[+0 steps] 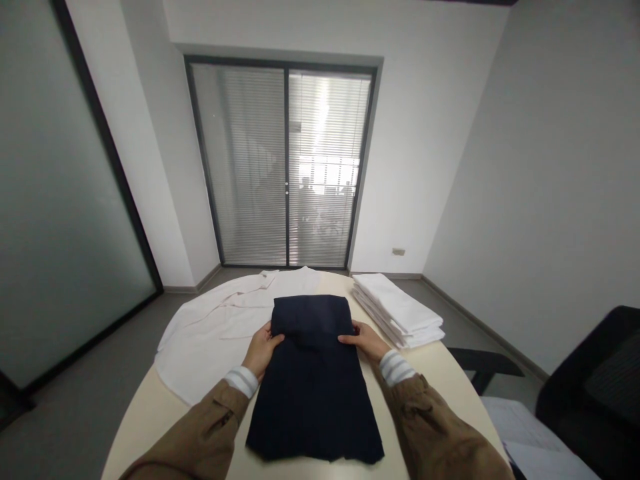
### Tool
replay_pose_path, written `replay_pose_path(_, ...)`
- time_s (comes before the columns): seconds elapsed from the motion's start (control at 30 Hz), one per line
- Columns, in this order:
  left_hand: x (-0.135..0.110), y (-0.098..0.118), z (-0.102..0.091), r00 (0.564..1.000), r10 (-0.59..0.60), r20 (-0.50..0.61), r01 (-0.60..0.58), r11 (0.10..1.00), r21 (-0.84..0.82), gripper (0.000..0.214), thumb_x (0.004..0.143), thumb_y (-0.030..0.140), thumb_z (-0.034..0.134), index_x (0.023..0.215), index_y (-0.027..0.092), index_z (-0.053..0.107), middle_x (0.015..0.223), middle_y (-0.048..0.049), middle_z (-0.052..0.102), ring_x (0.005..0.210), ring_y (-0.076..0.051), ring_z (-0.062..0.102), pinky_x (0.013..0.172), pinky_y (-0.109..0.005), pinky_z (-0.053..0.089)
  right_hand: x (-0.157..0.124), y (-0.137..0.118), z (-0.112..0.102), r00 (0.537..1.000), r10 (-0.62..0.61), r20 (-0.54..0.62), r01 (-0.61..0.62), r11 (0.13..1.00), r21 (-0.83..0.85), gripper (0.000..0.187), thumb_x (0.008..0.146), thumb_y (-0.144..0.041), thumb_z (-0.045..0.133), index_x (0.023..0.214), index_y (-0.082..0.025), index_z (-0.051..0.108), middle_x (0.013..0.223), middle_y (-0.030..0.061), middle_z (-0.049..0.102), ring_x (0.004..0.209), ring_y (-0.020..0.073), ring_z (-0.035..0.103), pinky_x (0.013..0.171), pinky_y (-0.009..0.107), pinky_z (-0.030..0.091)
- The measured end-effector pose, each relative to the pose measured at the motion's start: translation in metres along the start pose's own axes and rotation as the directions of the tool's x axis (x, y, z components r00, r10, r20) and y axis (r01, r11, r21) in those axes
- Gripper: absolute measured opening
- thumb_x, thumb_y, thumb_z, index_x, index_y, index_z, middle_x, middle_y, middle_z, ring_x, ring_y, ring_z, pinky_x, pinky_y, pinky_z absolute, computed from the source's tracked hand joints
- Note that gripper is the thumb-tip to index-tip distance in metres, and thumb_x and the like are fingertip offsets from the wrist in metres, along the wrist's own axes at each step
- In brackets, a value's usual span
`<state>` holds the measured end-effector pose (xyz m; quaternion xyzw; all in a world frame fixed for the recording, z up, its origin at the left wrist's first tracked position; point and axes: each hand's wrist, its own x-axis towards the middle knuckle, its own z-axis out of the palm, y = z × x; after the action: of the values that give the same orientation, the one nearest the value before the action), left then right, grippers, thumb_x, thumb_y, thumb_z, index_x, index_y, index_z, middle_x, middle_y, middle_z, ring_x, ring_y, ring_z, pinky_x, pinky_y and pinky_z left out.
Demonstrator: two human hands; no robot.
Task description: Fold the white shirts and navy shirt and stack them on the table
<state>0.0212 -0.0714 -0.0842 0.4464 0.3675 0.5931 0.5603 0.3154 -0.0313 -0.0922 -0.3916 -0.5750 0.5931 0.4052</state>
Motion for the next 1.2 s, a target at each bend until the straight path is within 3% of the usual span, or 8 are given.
replay_pose_path(0.13, 0.002, -0.001, -0.003, 0.999, 0.049, -0.014, -0.048, 0.997, 0.061, 0.06, 0.064, 0.031, 0.076, 0.12, 0.013, 0.063, 0.122, -0.0132, 0.07, 0.119, -0.032, 0.061, 0.106, -0.047, 0.044, -0.004, -0.001, -0.002, 0.994, 0.014, 0.105, -0.005, 0.997, -0.081, 0.06, 0.053, -0.032, 0.091, 0.106, -0.017, 0.068, 0.105, 0.0081, 0.076, 0.103, 0.0308, 0.069, 0.101, 0.051, 0.048)
replay_pose_path(0.3, -0.001, -0.002, -0.005, 0.996, 0.024, 0.09, -0.041, 0.979, 0.199, 0.071, 0.071, 0.027, 0.065, 0.14, 0.016, 0.049, 0.136, -0.0113, 0.061, 0.128, -0.031, 0.055, 0.107, -0.045, 0.044, -0.005, 0.005, 0.001, 0.998, -0.054, 0.031, 0.052, 0.996, 0.072, 0.06, 0.055, -0.031, 0.089, 0.109, -0.019, 0.065, 0.106, 0.0084, 0.075, 0.104, 0.0304, 0.069, 0.103, 0.052, 0.047)
replay_pose_path(0.47, -0.004, -0.005, -0.006, 0.975, -0.04, 0.216, -0.032, 0.947, 0.319, 0.088, 0.063, 0.014, 0.057, 0.149, 0.022, 0.039, 0.137, -0.0064, 0.061, 0.128, -0.03, 0.054, 0.105, -0.043, 0.047, -0.008, 0.006, 0.0, 0.999, -0.037, -0.002, 0.037, 0.991, 0.129, 0.056, 0.06, -0.035, 0.086, 0.109, -0.02, 0.064, 0.11, 0.0091, 0.074, 0.108, 0.0309, 0.068, 0.108, 0.053, 0.042)
replay_pose_path(0.67, -0.002, -0.008, -0.011, 0.964, -0.147, 0.22, 0.121, 0.985, 0.124, 0.068, 0.062, 0.017, 0.068, 0.13, 0.013, 0.06, 0.117, -0.0116, 0.072, 0.113, -0.033, 0.065, 0.095, -0.047, 0.053, -0.013, 0.005, -0.004, 0.999, 0.037, -0.012, -0.034, 0.978, 0.205, 0.064, 0.061, -0.041, 0.086, 0.115, -0.022, 0.058, 0.108, 0.0088, 0.075, 0.102, 0.0297, 0.071, 0.101, 0.053, 0.048)
replay_pose_path(0.87, -0.002, -0.005, -0.012, 0.98, -0.142, 0.139, 0.138, 0.99, 0.036, 0.057, 0.06, 0.02, 0.076, 0.116, 0.014, 0.068, 0.105, -0.0106, 0.076, 0.102, -0.032, 0.07, 0.091, -0.045, 0.053, -0.016, -0.002, -0.003, 0.996, -0.028, 0.087, 0.012, 0.985, 0.172, 0.07, 0.058, -0.034, 0.088, 0.12, -0.019, 0.06, 0.11, 0.0108, 0.074, 0.103, 0.0309, 0.07, 0.1, 0.052, 0.049)
replay_pose_path(1.2, -0.001, -0.007, -0.011, 0.987, -0.158, 0.031, 0.158, 0.987, -0.012, 0.031, 0.063, 0.022, 0.08, 0.091, 0.015, 0.07, 0.09, -0.008, 0.078, 0.095, -0.031, 0.072, 0.089, -0.045, 0.055, -0.01, 0.003, -0.013, 0.999, 0.007, 0.037, -0.009, 0.998, 0.055, 0.041, 0.056, -0.044, 0.087, 0.086, -0.02, 0.072, 0.092, 0.0084, 0.077, 0.098, 0.0315, 0.071, 0.104, 0.053, 0.044)
